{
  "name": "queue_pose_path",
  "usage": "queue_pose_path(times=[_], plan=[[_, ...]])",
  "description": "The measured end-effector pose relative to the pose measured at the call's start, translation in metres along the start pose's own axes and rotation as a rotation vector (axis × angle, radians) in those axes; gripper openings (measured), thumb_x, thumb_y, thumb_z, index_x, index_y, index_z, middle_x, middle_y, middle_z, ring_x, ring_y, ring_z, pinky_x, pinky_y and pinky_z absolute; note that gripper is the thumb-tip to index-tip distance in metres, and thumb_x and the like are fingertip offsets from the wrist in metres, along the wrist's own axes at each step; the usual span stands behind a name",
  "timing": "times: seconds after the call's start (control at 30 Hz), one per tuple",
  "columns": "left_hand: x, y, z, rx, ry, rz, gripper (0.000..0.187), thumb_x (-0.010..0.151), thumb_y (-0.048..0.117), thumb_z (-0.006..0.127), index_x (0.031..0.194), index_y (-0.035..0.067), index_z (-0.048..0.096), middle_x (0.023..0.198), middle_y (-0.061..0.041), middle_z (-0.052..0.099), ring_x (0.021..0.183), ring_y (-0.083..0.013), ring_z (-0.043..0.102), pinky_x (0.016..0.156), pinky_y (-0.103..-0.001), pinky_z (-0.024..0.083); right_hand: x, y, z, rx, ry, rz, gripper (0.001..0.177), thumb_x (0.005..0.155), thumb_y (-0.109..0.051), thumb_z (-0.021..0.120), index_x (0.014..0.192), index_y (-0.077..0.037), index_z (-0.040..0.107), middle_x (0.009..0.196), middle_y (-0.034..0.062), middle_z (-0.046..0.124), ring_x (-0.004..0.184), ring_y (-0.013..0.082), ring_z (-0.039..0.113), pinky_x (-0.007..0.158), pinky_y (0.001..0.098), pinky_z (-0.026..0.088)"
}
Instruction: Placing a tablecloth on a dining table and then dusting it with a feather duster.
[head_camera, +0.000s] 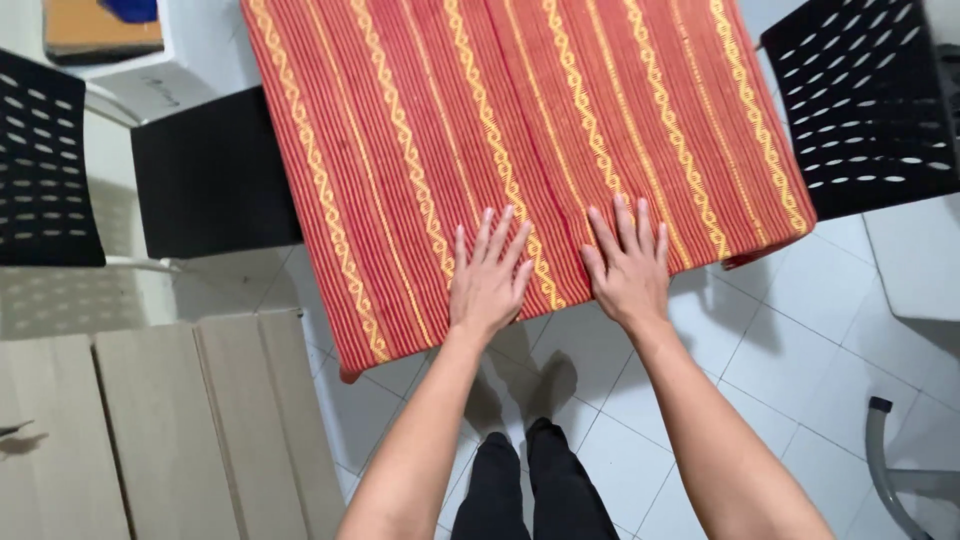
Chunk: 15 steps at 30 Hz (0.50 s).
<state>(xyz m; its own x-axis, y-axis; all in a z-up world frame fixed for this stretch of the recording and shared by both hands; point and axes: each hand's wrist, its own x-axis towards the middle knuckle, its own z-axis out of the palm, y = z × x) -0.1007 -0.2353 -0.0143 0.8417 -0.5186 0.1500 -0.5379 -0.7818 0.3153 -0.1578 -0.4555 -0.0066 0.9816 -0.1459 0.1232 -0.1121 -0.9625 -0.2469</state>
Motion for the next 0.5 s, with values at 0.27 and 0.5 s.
queue_pose_path(times=[0.27, 0.5], plan=[[0.007, 0.008, 0.000, 0.034, 0.006, -0.025, 0.059, 0.102, 0.043, 0.049, 0.157, 0.022, 0.043, 0.168, -0.005, 0.029, 0.156, -0.0284, 0.021, 0.125, -0.059, 0.013, -0.004, 0.059, -0.017, 0.014, 0.016, 0.117, 0.058, 0.104, -0.045, 0.048, 0.157, -0.022, 0.047, 0.169, 0.0097, 0.031, 0.156, 0.0344, 0.023, 0.124, 0.0573, 0.017], [0.055, 0.056, -0.017, -0.004, -0.055, -0.158, 0.062, 0.100, 0.040, 0.050, 0.157, 0.017, 0.040, 0.168, -0.010, 0.025, 0.155, -0.0308, 0.019, 0.124, -0.060, 0.012, 0.035, 0.051, -0.025, 0.115, 0.012, 0.076, 0.057, 0.103, -0.042, 0.051, 0.154, -0.016, 0.048, 0.164, 0.0123, 0.037, 0.155, 0.0355, 0.025, 0.123, 0.0589, 0.019]])
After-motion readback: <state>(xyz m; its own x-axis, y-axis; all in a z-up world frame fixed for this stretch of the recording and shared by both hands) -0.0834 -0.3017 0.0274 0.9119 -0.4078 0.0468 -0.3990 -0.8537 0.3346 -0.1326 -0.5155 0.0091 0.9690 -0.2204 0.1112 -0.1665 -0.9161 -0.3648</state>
